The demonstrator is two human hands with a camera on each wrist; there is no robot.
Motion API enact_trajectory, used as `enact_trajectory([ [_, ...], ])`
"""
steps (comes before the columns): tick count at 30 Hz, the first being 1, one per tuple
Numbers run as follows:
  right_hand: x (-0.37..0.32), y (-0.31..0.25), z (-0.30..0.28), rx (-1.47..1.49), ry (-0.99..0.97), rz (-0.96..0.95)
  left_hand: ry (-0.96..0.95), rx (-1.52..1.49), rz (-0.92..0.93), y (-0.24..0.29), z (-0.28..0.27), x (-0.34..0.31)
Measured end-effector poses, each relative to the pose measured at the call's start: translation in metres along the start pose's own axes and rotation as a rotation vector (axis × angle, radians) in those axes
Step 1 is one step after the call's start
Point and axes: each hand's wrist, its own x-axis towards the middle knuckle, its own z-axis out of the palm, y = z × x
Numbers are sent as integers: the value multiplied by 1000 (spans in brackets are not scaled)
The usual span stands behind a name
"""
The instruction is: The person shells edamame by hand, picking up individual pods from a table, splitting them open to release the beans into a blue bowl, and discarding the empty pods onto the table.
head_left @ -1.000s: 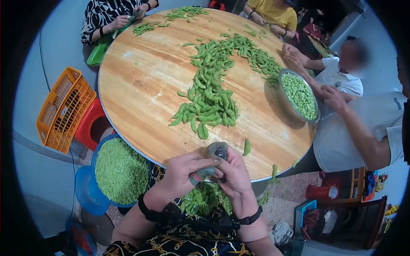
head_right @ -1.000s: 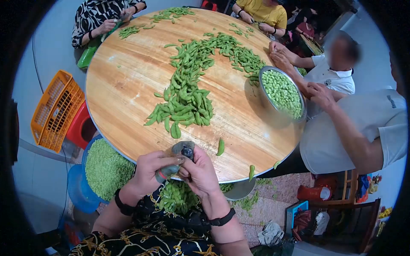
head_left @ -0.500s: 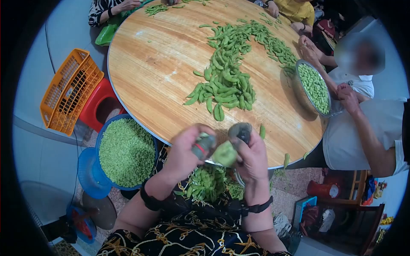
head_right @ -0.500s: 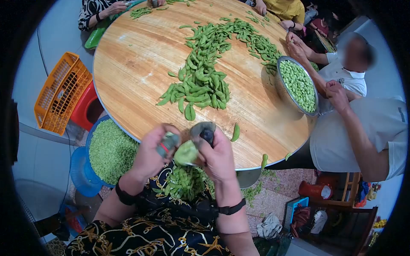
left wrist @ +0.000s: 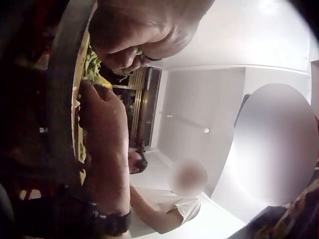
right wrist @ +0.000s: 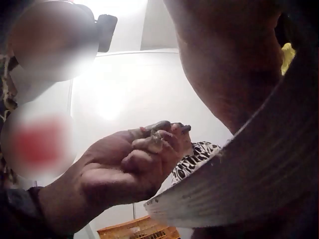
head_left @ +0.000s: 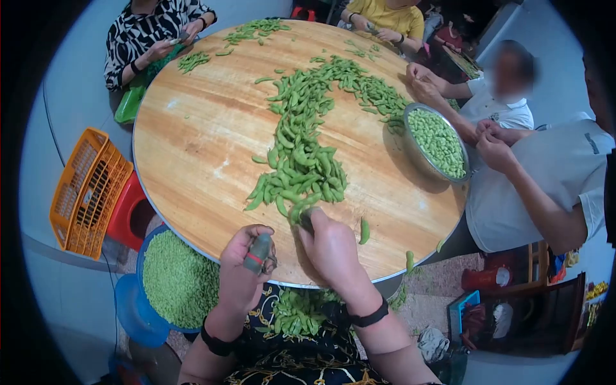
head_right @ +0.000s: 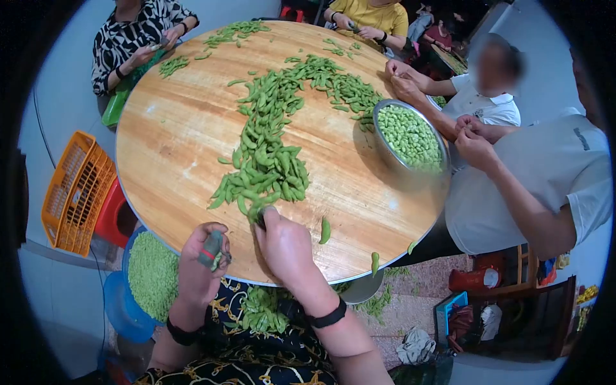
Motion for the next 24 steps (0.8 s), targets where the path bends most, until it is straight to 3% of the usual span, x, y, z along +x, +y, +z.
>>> enact_trajectory([
  [2, -8, 1, -5, 38, 53, -2, -8, 4, 12, -4, 8, 1],
  [10, -26, -5, -33, 406, -127, 29, -58, 150, -74, -12, 11, 5],
  [13, -26, -1, -31, 505, -169, -3, -93, 74, 5, -20, 7, 3],
  [16, -28, 6, -24, 696, -309, 135, -101, -67, -26, -15, 7, -2],
  [18, -33, 9, -23, 1352, -585, 422, -201, -94, -128, -7, 17, -8],
  [19, -35, 8, -23, 1463, -636, 505, -181, -91, -130, -6, 18, -7],
  [22, -36, -1, -31, 1547, -661, 620, -353, -41, -157, -12, 2, -8],
  [24, -41, -2, -25, 1424, -590, 499, -310, -247, -119, -19, -4, -7],
])
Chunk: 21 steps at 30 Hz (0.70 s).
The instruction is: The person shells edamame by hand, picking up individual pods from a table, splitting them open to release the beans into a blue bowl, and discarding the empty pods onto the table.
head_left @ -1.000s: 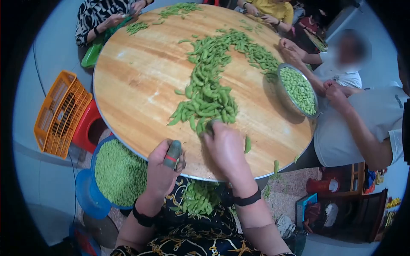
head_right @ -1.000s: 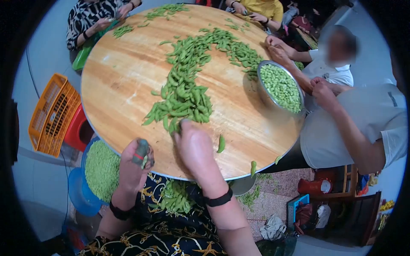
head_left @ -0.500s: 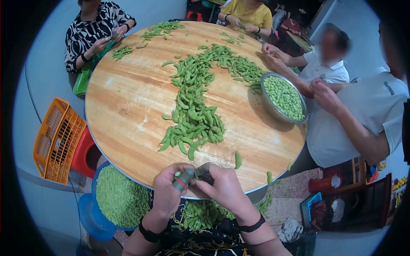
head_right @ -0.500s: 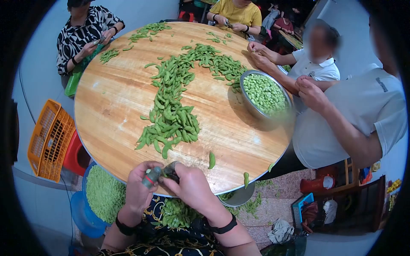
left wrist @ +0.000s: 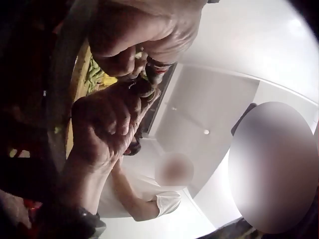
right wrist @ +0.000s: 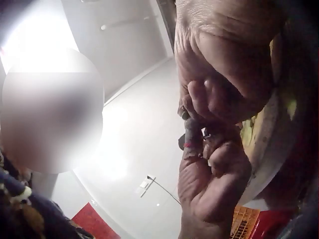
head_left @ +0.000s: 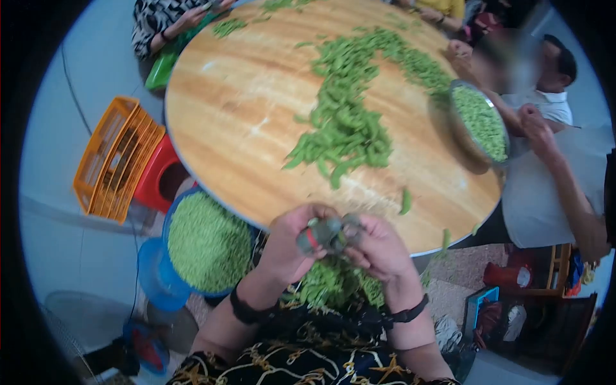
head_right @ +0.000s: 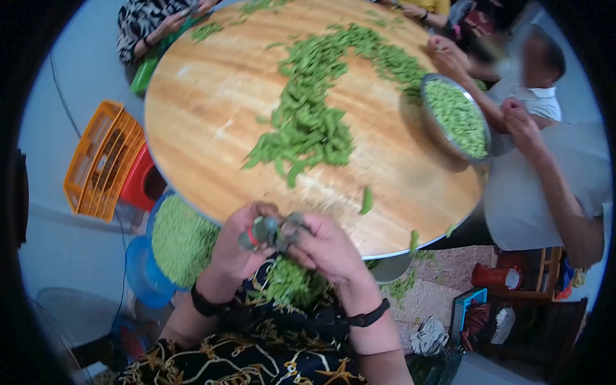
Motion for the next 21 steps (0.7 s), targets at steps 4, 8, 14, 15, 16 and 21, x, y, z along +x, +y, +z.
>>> enact_trajectory([
  [4, -7, -3, 12, -206, -11, -119, 160, 124, 98, 7, 9, -2],
  [8, -9, -1, 14, -243, -73, -136, 164, 222, 147, 8, 6, -7],
  [14, -8, 8, 11, -274, -90, -109, 329, 667, 353, -3, 7, -9],
  [15, -6, 11, 11, -236, -76, -119, 305, 740, 360, -4, 6, -9],
  [16, -6, 14, 11, -197, -62, -127, 282, 814, 365, -5, 5, -10],
  [21, -11, 13, 13, 307, -154, 81, -6, 405, 210, 3, -3, -12],
])
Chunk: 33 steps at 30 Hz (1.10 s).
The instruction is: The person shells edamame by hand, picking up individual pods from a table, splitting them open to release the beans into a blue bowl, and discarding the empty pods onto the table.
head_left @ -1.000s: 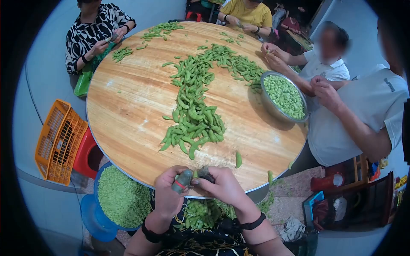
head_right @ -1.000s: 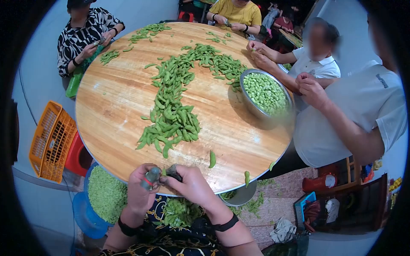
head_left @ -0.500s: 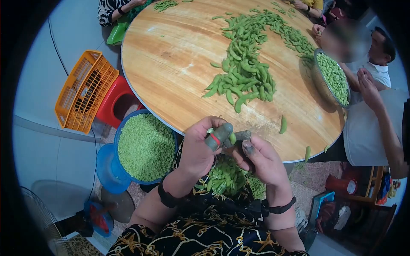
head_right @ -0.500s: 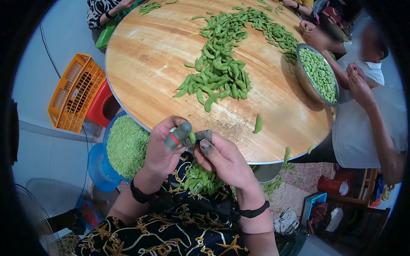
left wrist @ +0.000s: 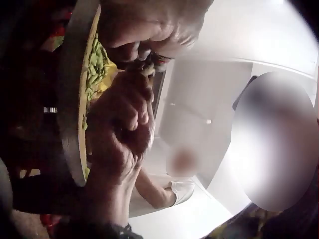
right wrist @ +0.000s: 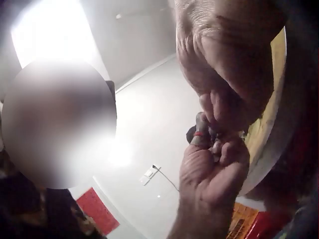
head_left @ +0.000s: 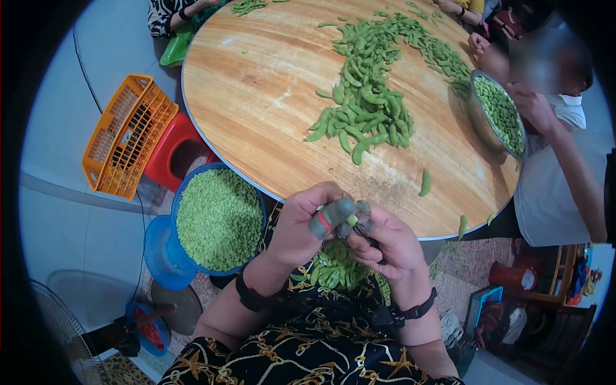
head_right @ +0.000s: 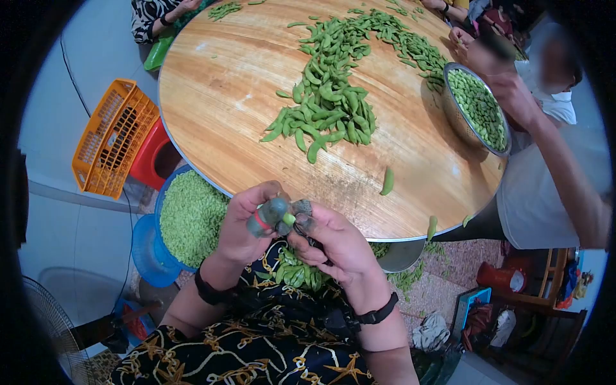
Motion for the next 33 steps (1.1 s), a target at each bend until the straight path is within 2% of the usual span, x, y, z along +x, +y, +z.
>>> enact_trajectory([
  [1, -1, 1, -1, 145, -60, 34, -112, -59, 5, -1, -2, 1],
  [5, 1, -2, 1, 31, -21, -9, -72, -192, -61, -2, 4, 3],
  [7, 5, -3, 6, -722, 302, -277, 126, 391, 111, -9, 6, 7],
  [9, 11, -3, 2, -717, 298, -342, 143, 401, 82, -7, 6, 6],
  [11, 16, -4, -4, -240, 185, -230, 160, 411, 54, -2, 9, 7],
  [13, 23, -5, 0, -321, 204, -235, 276, 461, 102, 3, 13, 9],
  [15, 31, -5, 3, -402, 224, -241, 313, 431, 92, 1, 3, 16],
  [17, 43, -10, 3, -1149, 356, -598, 347, 400, 84, 5, -4, 25],
  [18, 47, -17, 2, -1282, 499, -606, 354, 167, 39, 10, -7, 29],
  [19, 52, -23, -1, -1280, 498, -606, 359, -66, -6, 14, -10, 32],
  [20, 57, -27, -4, -1560, 650, -597, 284, -286, -22, 14, -21, 33],
  [21, 60, -29, -7, -1837, 804, -574, 283, -284, -22, 16, -22, 33],
  [27, 64, -22, -24, -1867, 864, -619, 174, -235, -102, 15, -20, 24],
  [29, 57, -26, -25, -1823, 876, -623, 57, 47, -290, 17, -16, 18],
  [31, 42, -26, -18, -1378, 707, -751, 12, 79, -284, 18, -13, 15],
  [32, 37, -24, -17, -1226, 623, -672, 95, 4, -286, 21, -6, 17],
  [33, 33, -20, -15, -1223, 619, -673, 175, -67, -284, 23, 1, 21],
])
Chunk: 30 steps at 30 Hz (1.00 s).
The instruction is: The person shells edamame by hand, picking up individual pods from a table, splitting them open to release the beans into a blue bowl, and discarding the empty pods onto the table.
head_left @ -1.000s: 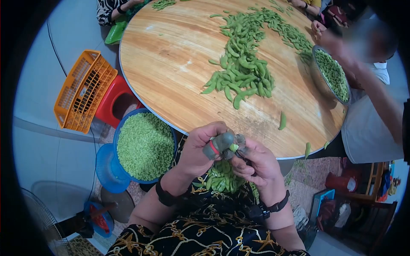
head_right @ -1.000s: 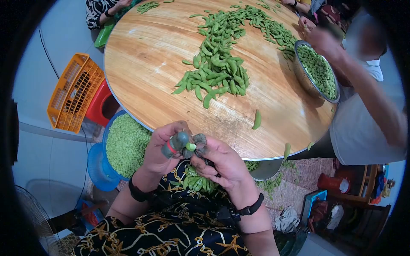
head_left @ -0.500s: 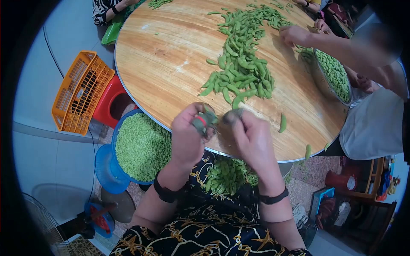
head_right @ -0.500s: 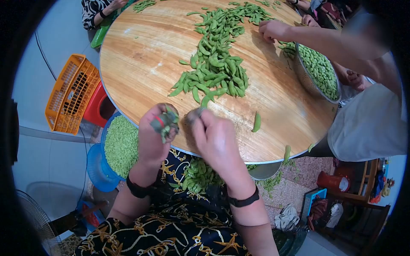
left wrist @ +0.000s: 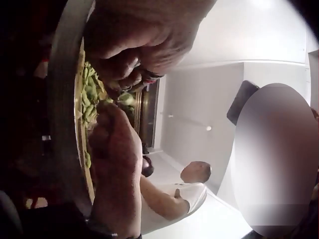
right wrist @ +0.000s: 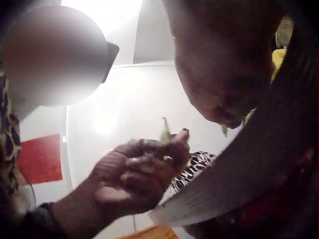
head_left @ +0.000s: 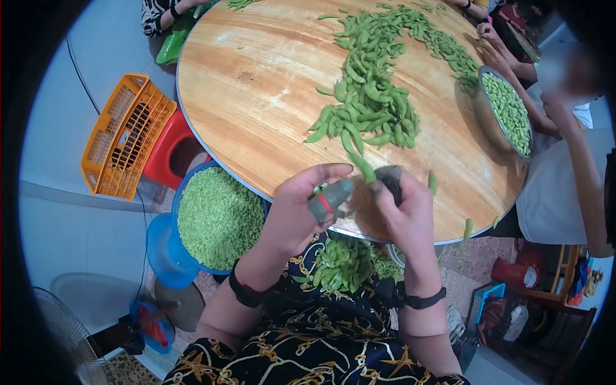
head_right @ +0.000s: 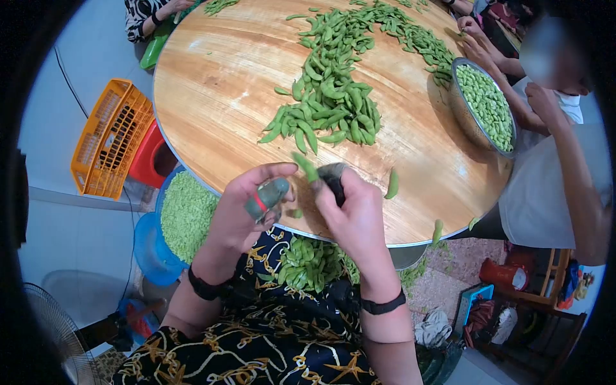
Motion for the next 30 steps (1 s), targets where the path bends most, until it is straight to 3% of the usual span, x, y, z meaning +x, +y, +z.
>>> enact_trajectory([
  [2, -12, -3, -1, 427, -181, 222, -61, -123, 0, -8, 1, 5],
  [4, -15, -18, -7, 440, -209, 207, -83, -134, 7, -12, 3, 5],
  [6, -18, -17, -15, 710, -434, 360, -78, -157, 54, -15, 6, 3],
  [9, -23, -13, -18, 827, -532, 395, -54, -163, 130, -19, 7, 1],
  [13, -26, -16, -18, 963, -536, 467, -17, -102, 234, -24, 10, -2],
  [17, -31, -14, -13, 906, -475, 444, -32, -60, 202, -26, 11, -7],
  [18, -31, -15, -13, 934, -480, 439, -117, -122, 137, -25, 8, -7],
  [22, -32, -14, -17, 1183, -531, 695, -282, -256, 22, -23, 1, -7],
  [26, -34, -13, -9, 1032, -454, 593, -218, -283, 77, -26, 14, -6],
  [28, -39, -2, -1, 205, -151, 78, -9, 214, 309, -33, 19, -2],
  [30, -41, 3, 2, 177, -127, 74, 11, 196, 253, -34, 17, -2],
])
